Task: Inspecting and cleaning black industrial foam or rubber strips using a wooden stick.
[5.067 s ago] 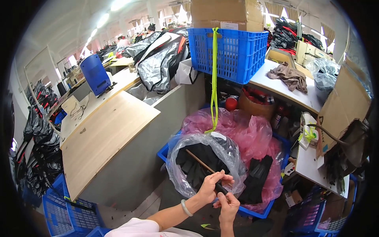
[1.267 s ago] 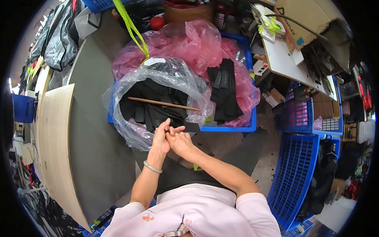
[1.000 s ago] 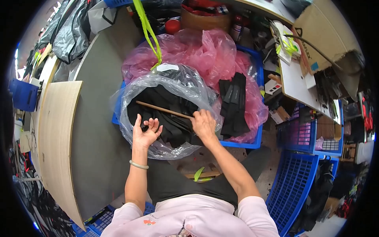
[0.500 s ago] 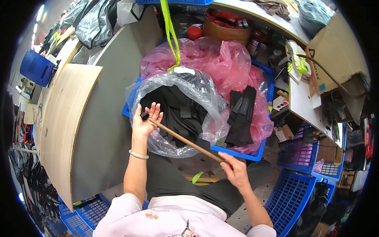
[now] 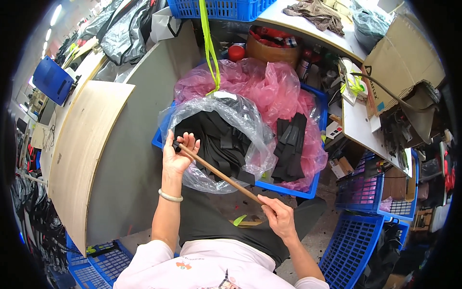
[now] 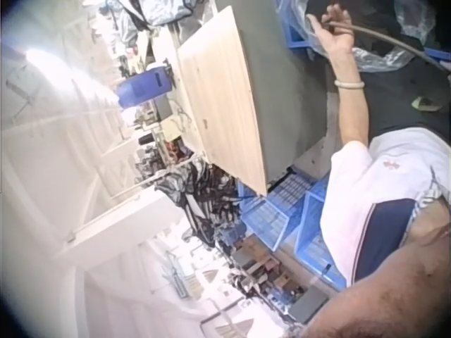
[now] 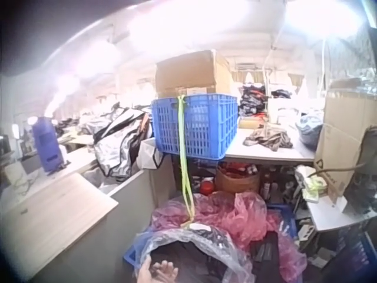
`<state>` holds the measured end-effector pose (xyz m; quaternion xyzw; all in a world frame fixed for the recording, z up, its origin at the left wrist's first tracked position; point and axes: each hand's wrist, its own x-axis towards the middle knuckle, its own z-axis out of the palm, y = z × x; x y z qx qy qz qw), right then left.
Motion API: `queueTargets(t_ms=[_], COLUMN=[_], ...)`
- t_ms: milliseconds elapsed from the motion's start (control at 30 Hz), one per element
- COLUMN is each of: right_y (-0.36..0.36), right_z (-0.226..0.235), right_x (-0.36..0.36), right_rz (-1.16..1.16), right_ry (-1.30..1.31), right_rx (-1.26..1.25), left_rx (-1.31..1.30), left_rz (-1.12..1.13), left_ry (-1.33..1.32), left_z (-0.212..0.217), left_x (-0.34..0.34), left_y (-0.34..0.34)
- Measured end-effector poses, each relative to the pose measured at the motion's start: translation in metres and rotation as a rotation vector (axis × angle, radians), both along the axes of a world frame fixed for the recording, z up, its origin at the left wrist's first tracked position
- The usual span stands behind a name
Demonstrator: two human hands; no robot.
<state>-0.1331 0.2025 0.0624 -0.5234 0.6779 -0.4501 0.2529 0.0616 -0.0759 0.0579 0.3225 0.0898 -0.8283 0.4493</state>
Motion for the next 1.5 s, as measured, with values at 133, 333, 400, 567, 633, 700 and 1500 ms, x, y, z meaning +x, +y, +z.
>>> queueTargets(t_ms=[133, 333, 400, 567, 633, 700, 1500], right_y=[0.0, -0.01, -0.018, -0.024, -0.016, -0.004, -0.045], right_z=[0.009, 0.021, 0.014, 0.015, 0.025, 0.03, 0.051], right_x=[0.004, 0.029, 0.05, 0.077, 0.068, 0.064, 0.044], right_rz=[0.01, -0.056, -0.061, 0.02, -0.026, -0.095, 0.037], right_ry=[0.045, -0.095, -0.301, -1.325, -1.306, -1.139, -0.595], right_rx=[0.045, 0.032, 0.088, 0.41, 0.414, 0.361, 0.122], left_rx=[-0.041, -0.481, -0.637, -0.78, -0.777, -0.79, -0.752], left_rz=[0.016, -0.087, -0.01, -0.047, -0.107, 0.012, -0.247], left_ry=[0.038, -0.211, -0.23, -0.241, -0.242, -0.215, -0.069], left_z=[0.001, 0.0, -0.004, 0.024, 0.038, 0.044, 0.077], left_x=[0.007, -0.013, -0.02, -0.012, -0.01, -0.001, 0.007], left_y=[-0.003, 0.014, 0.023, 0.012, 0.014, 0.003, 0.008])
